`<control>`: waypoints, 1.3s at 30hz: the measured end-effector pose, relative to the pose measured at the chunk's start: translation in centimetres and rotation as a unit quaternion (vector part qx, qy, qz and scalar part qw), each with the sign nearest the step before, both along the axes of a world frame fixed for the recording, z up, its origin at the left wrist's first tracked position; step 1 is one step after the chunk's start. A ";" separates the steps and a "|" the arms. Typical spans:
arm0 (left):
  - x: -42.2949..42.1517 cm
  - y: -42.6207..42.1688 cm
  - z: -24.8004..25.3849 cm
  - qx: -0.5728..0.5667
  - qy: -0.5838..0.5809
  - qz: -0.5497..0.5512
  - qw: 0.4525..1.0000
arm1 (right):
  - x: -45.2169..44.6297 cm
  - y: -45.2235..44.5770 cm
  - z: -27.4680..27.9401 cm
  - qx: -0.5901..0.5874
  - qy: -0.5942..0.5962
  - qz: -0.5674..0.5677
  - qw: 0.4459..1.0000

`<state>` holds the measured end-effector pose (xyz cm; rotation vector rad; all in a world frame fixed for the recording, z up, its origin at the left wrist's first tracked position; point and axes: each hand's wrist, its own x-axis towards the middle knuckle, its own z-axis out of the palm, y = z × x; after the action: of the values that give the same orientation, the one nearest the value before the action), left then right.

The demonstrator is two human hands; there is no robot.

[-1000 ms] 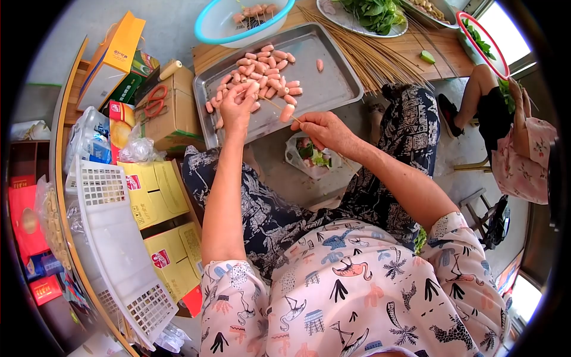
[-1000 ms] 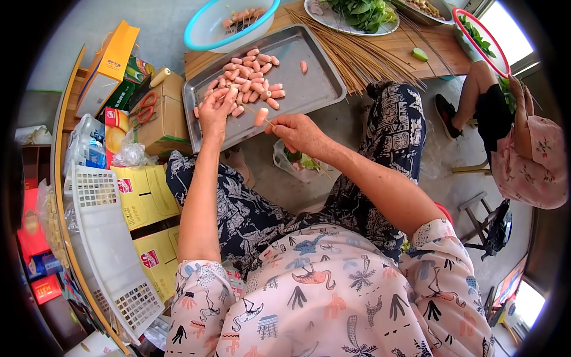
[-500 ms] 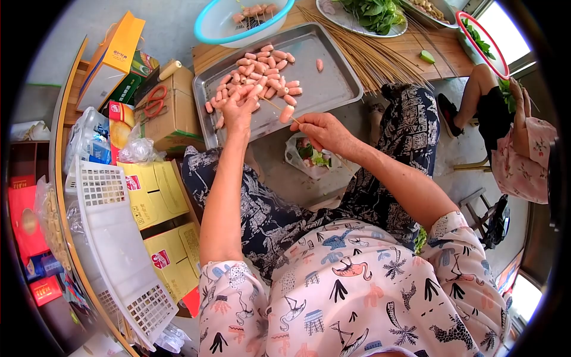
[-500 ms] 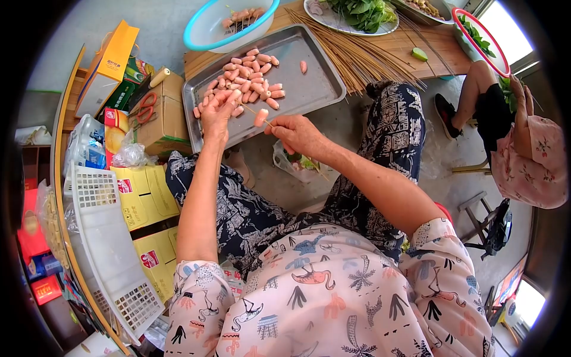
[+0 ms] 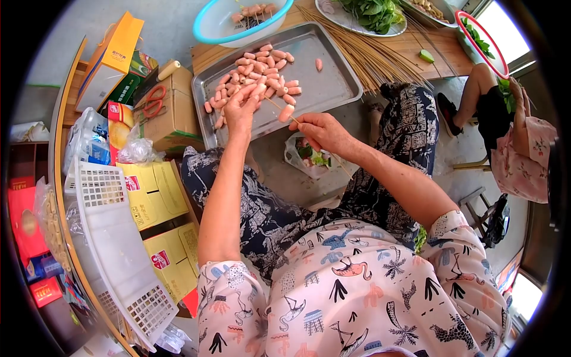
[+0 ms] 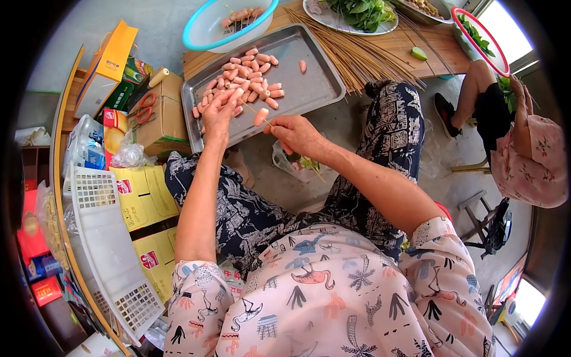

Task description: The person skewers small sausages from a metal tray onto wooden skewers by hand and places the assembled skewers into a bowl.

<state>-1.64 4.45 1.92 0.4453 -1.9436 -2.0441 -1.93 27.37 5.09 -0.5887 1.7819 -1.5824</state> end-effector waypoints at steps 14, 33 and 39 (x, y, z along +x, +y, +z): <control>0.5 1.9 0.6 -0.030 0.039 -0.135 0.990 | -0.7 0.0 0.7 0.015 -0.055 -0.030 0.998; 0.8 3.5 1.0 -0.034 0.044 -0.203 0.978 | -1.2 -0.5 -0.1 0.031 -0.074 -0.087 0.993; 1.0 4.2 2.0 -0.006 0.048 -0.215 0.975 | -1.5 -0.5 -0.4 0.030 -0.075 -0.101 0.992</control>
<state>-0.64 8.61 3.95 -0.0904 -2.1343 -2.2491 -3.41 26.89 4.69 -0.2604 1.8129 -1.6538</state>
